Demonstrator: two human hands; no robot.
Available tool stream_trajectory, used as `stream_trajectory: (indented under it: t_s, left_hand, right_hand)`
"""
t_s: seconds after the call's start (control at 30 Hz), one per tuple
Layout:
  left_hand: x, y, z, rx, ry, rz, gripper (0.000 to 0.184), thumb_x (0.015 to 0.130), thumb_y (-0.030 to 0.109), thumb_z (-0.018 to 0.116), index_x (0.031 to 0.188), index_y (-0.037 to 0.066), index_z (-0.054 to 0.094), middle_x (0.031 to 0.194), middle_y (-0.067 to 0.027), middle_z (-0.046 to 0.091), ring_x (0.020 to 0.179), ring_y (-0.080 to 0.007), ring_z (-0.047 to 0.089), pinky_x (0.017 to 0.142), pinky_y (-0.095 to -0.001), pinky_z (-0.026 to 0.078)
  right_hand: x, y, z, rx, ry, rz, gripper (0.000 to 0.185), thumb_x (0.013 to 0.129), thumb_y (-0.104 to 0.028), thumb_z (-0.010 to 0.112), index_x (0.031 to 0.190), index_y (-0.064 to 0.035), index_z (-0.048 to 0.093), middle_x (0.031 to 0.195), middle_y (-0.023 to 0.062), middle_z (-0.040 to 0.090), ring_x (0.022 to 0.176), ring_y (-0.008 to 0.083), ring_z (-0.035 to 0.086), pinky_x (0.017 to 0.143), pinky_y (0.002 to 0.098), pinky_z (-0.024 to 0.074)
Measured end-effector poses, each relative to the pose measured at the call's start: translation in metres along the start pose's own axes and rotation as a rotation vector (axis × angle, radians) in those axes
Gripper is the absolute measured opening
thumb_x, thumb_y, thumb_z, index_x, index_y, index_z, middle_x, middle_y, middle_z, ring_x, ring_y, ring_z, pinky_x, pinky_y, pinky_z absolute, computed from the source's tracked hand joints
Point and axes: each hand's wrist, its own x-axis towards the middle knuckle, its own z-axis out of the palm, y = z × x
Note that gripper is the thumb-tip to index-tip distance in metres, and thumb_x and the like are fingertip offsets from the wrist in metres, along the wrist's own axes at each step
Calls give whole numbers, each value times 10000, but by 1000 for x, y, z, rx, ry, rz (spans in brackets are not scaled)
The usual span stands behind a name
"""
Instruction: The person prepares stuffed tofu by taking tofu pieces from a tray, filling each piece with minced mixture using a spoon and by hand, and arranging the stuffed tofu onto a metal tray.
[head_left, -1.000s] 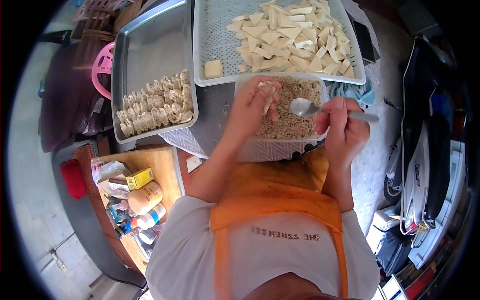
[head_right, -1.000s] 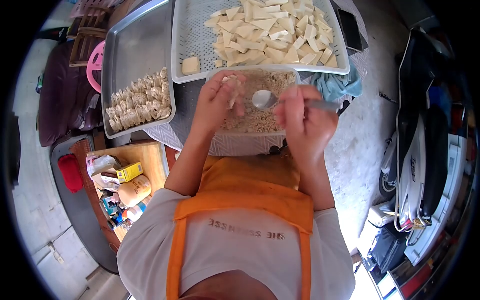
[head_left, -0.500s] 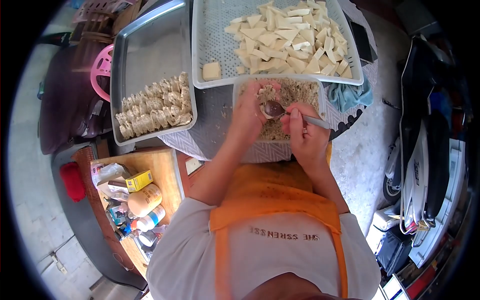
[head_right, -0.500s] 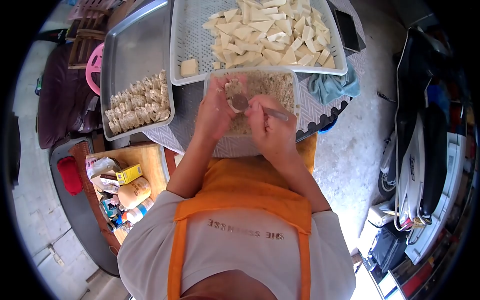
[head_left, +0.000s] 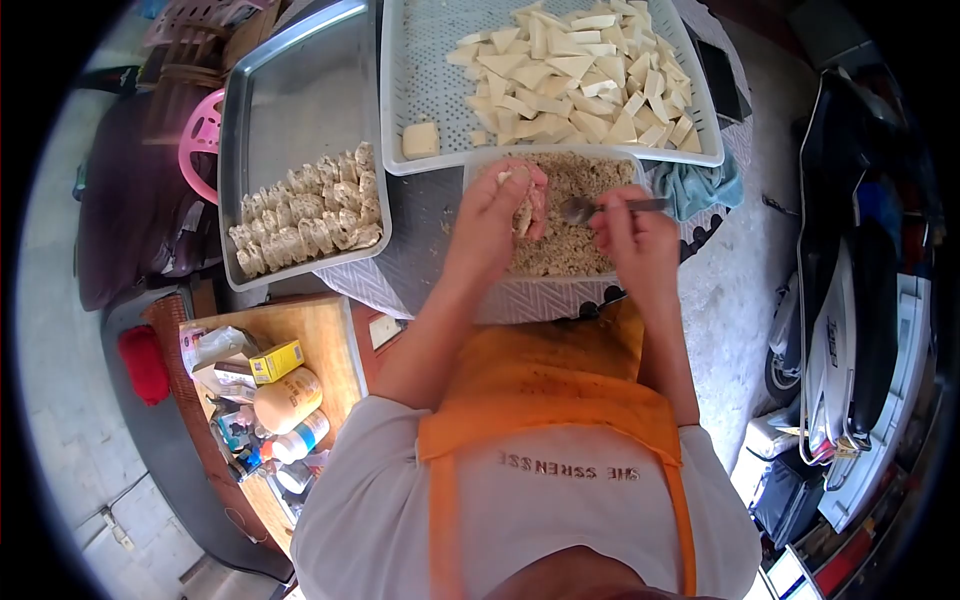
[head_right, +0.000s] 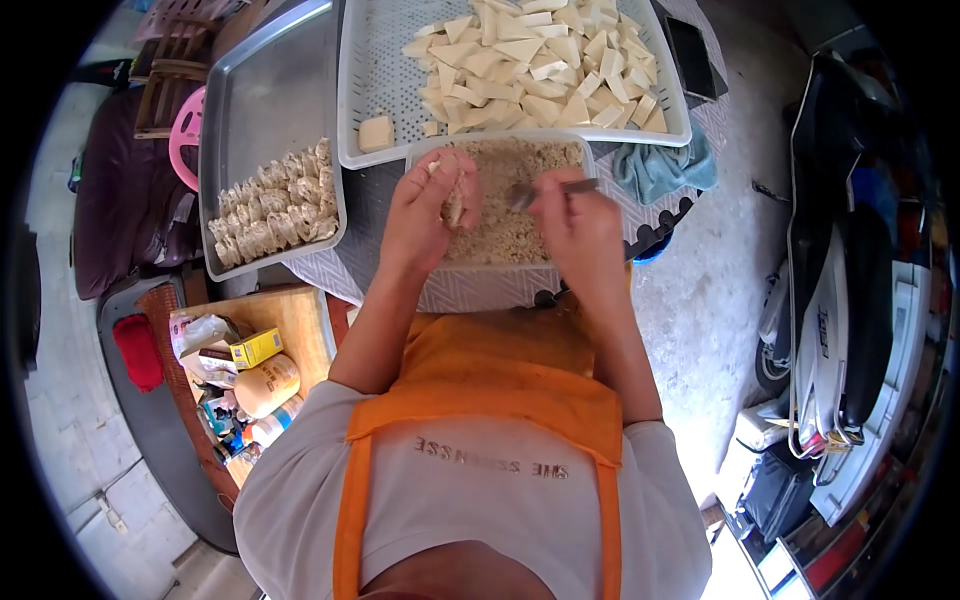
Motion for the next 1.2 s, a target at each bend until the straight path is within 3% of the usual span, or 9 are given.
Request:
stream_trajectory:
  t_s: [0.07,0.17,0.37,0.57,0.67,0.77,0.87,1.07,1.2]
  left_hand:
    - [-1,4,7,-22,72,8,254,965,242,405,844,40,499,665,-41,484,513,-122,439,428,-232,338]
    - [-3,8,-8,-269,-68,-78,330,970,272,389,719,65,445,580,-41,452,452,-113,405,369,-235,286]
    - [-6,3,2,-36,-58,-78,377,968,249,374,633,77,407,478,-38,403,343,-114,331,313,-242,233]
    - [-3,3,2,-32,-115,-57,396,973,322,356,721,46,487,531,-55,454,380,-144,400,334,-267,309]
    - [-5,15,22,-134,79,-106,445,999,305,263,815,21,552,620,-65,481,482,-156,429,447,-265,364]
    - [-4,7,18,-161,46,-56,383,999,277,278,985,16,558,704,-83,506,567,-164,465,528,-261,394]
    - [0,1,3,152,-165,-5,327,991,253,319,1009,18,544,695,-69,509,565,-153,470,542,-245,395]
    - [-5,5,10,198,-88,-32,202,960,179,403,990,23,528,684,-21,514,566,-106,462,533,-229,383]
    - [-5,-4,15,401,-65,31,184,955,169,409,963,26,525,662,-11,506,537,-65,434,491,-204,355]
  right_hand:
    - [-1,-4,10,62,-104,63,140,924,-109,496,899,-7,589,675,47,616,518,85,561,473,198,452]
    - [-1,-10,9,338,26,140,138,925,-107,487,911,-7,582,670,61,618,497,98,554,453,208,448]
    - [-2,-18,-14,470,36,118,160,936,-110,462,904,0,574,666,82,612,483,104,540,426,218,429]
    - [-7,-19,-16,503,138,85,163,931,-115,469,894,7,571,649,95,604,472,122,540,424,233,432]
    - [-6,-20,-18,529,191,74,177,932,-132,470,890,7,571,640,98,599,456,122,527,420,236,428]
    - [-4,-18,-18,551,225,50,184,933,-142,468,891,5,571,637,99,596,447,121,518,415,237,424]
    - [-7,-25,-15,569,233,52,183,935,-142,468,896,5,570,636,97,595,449,118,518,414,235,423]
    - [-9,-31,-4,469,198,-21,139,930,-106,483,908,1,568,645,73,601,464,98,524,424,228,431]
    - [-15,-46,15,172,105,-97,106,895,-33,505,874,27,590,687,68,630,528,93,583,471,239,479]
